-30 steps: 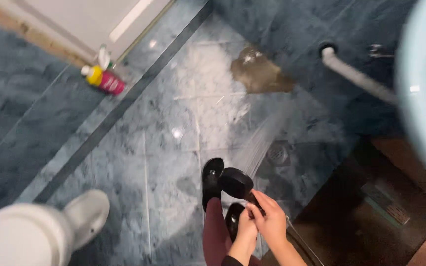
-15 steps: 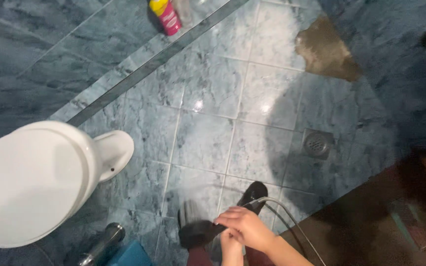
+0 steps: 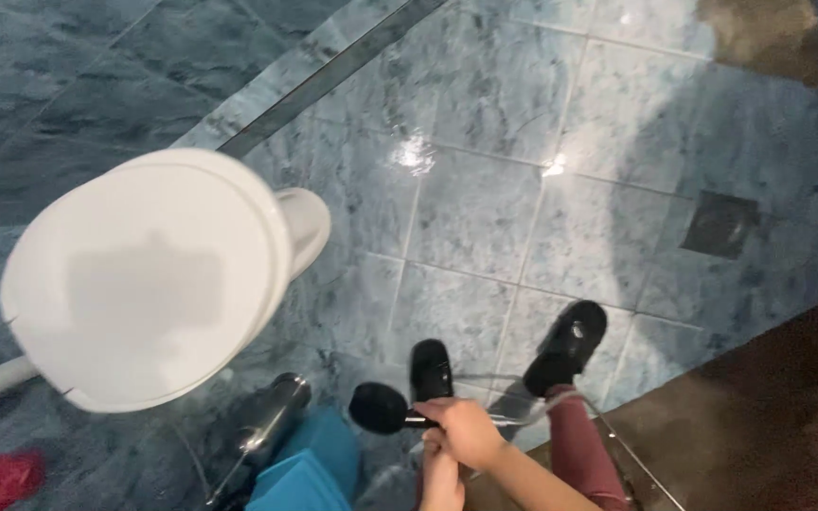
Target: Rinsing bathroom surfaces including the floor, sink, and toilet using a handheld showerhead
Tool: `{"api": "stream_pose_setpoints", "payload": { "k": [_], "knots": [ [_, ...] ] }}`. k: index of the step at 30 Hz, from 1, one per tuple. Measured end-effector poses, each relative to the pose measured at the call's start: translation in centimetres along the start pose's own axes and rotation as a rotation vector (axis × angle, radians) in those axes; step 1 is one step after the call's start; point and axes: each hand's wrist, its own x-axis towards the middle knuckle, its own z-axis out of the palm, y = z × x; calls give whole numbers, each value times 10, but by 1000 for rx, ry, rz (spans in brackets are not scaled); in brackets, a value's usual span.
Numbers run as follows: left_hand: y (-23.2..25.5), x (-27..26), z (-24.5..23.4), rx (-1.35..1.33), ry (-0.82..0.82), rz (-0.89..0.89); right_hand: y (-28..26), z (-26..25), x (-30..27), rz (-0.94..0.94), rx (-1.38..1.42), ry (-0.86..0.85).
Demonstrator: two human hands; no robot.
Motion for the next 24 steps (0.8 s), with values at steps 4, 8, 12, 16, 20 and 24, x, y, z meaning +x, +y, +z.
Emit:
{"api": "stream_pose_setpoints", "payload": {
  "k": [4,8,12,16,20,24],
  "knots": [
    [35,26,-45,-24,-169,116,-23,44,28,53,28,18],
    [48,57,-89,15,-157,105,-26,82,45,97,5,84],
    [33,91,-122,54,-115,66,-30,102,55,309,-36,-42],
    [47,86,-112,-14,-70,162,-29,109,65,207,-123,-45],
    [61,85,-93,39,-23,52,-28,97,83,151,-220,-86],
    [71,92,-74,-54,-27,85,-20,77,98,40,-323,-102]
  ]
}}
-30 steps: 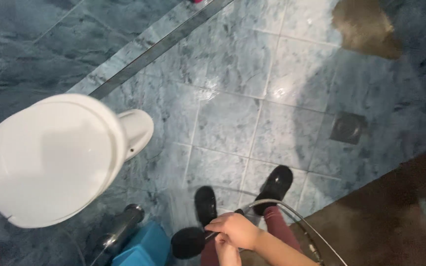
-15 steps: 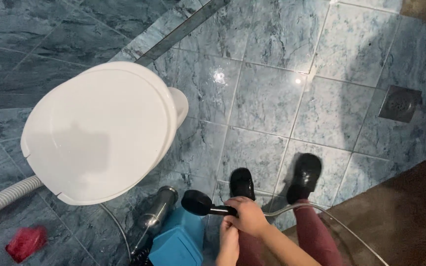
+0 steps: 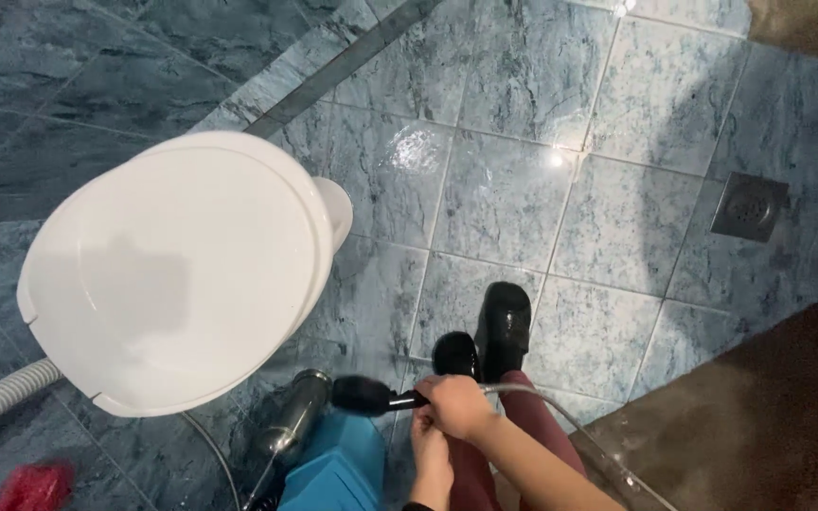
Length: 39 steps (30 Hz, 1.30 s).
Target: Rinsing bathroom surfaces including the floor, sink, and toilet using a handheld showerhead
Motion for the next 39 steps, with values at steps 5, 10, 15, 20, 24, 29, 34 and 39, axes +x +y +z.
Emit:
{"api": "stream_pose_setpoints", "payload": {
  "k": [5,10,15,20,24,29,34,39],
  "knots": [
    [18,0,49,54,-30,18,20,-39,13,-4,48,32],
    [4,18,92,-64,-42,89,48,-75,28,-126,-23,52],
    [5,29,148,-144,-120,228,72,-127,41,-130,-47,-32],
    [25,28,200,-114,-119,223,93,-174,56,-184,-67,-3],
    [50,25,240,-72,-130,218,105,-204,67,-161,-80,62],
    [83,21,278,1,-162,169,118,-232,76,-176,-27,174],
    [105,25,297,86,-218,198,125,-248,82,-119,-26,197],
    [166,-19,346,353,-110,11,131,-264,91,-20,38,195]
  ]
}}
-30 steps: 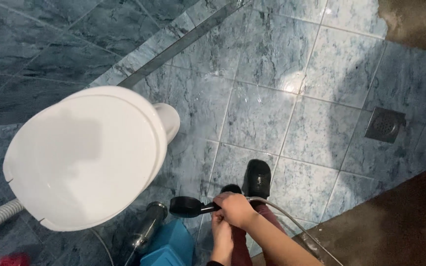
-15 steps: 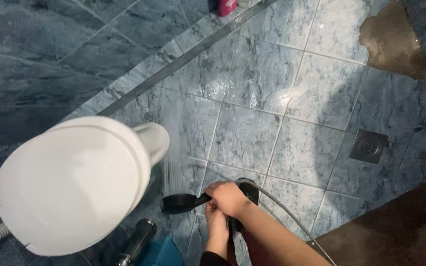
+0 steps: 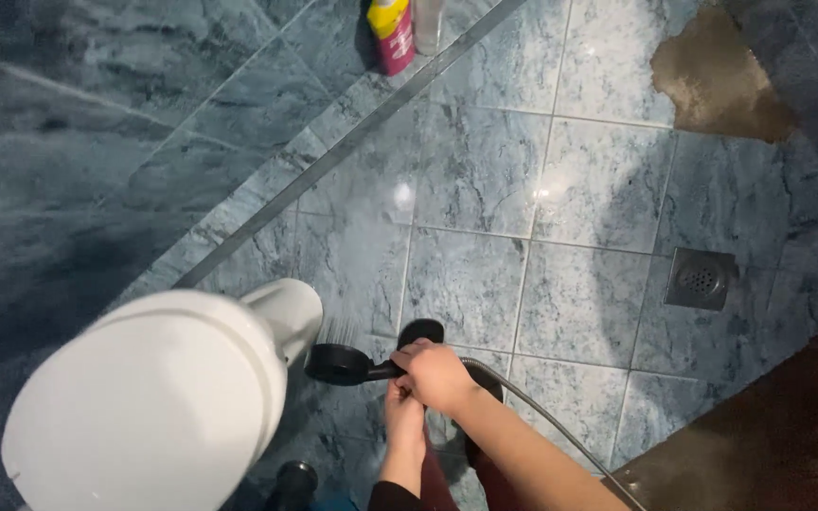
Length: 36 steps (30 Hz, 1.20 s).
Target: Rinsing bathroom surfaces including the floor, sink, and toilet using a handheld showerhead
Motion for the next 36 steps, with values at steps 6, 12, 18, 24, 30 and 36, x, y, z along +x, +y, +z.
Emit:
{"api": "stream_pose_setpoints", "payload": {
  "k": [6,12,18,24,30,36],
  "knots": [
    [-17,60,2,-200,-191,175,10,-24,25,-7,30,141],
    [94,19,52,158,-106,-4,18,-49,56,76,47,225],
    [135,32,76,282,-125,-26,26,-69,81,184,72,308],
    [164,36,89,537,-206,54,28,-70,91,367,219,381],
    [126,92,44,284,-300,227,15,-65,102,349,231,401],
    [115,102,26,217,-222,349,11,-45,116,273,323,468]
  ]
}}
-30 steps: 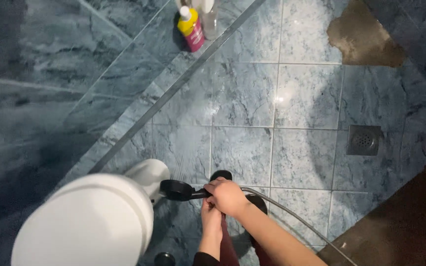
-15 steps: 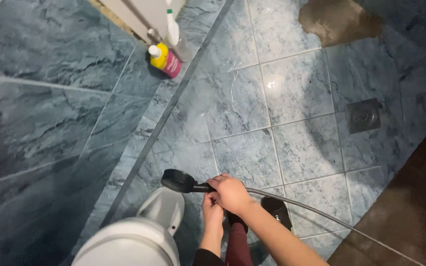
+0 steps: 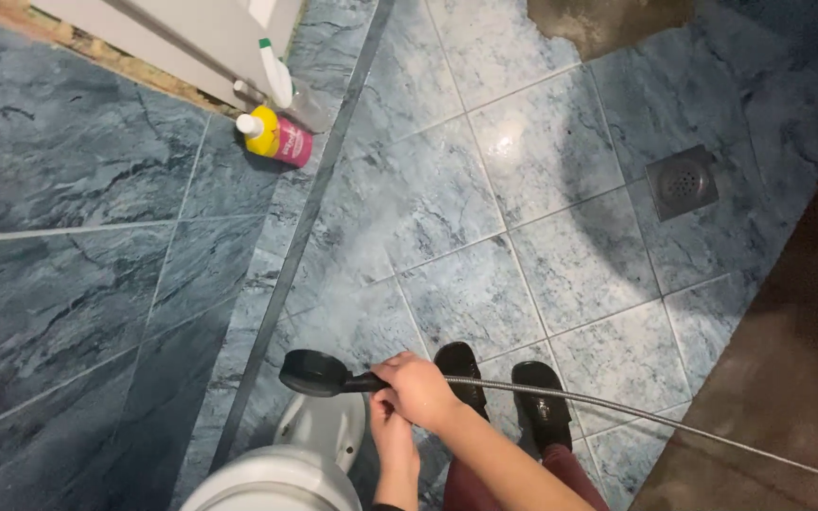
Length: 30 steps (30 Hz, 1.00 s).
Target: Rinsing bathroom surfaces including the floor, sink, and toilet using a handheld showerhead
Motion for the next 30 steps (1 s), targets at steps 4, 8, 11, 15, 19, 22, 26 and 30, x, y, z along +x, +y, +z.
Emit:
{"api": "stream_pose_setpoints", "payload": {
  "k": [4,8,11,15,19,22,26,30],
  "knots": [
    [0,2,5,133,-6,-77,14,3,-8,112,11,8],
    [-9,-3,17,256,-77,-138,23,-17,-26,240,29,23],
    [-2,-18,46,325,-129,-177,40,-27,-42,309,63,63],
    [-35,-18,62,369,-173,-240,55,-52,-62,385,65,138],
    [-4,-44,113,480,-185,-290,75,-64,-79,425,92,232],
    [16,-61,141,605,-224,-390,76,-82,-88,467,197,275],
    [-33,-49,117,481,-243,-249,82,-85,-93,425,162,295],
    [-65,-44,92,362,-168,-59,95,-65,-94,234,146,272]
  ]
}}
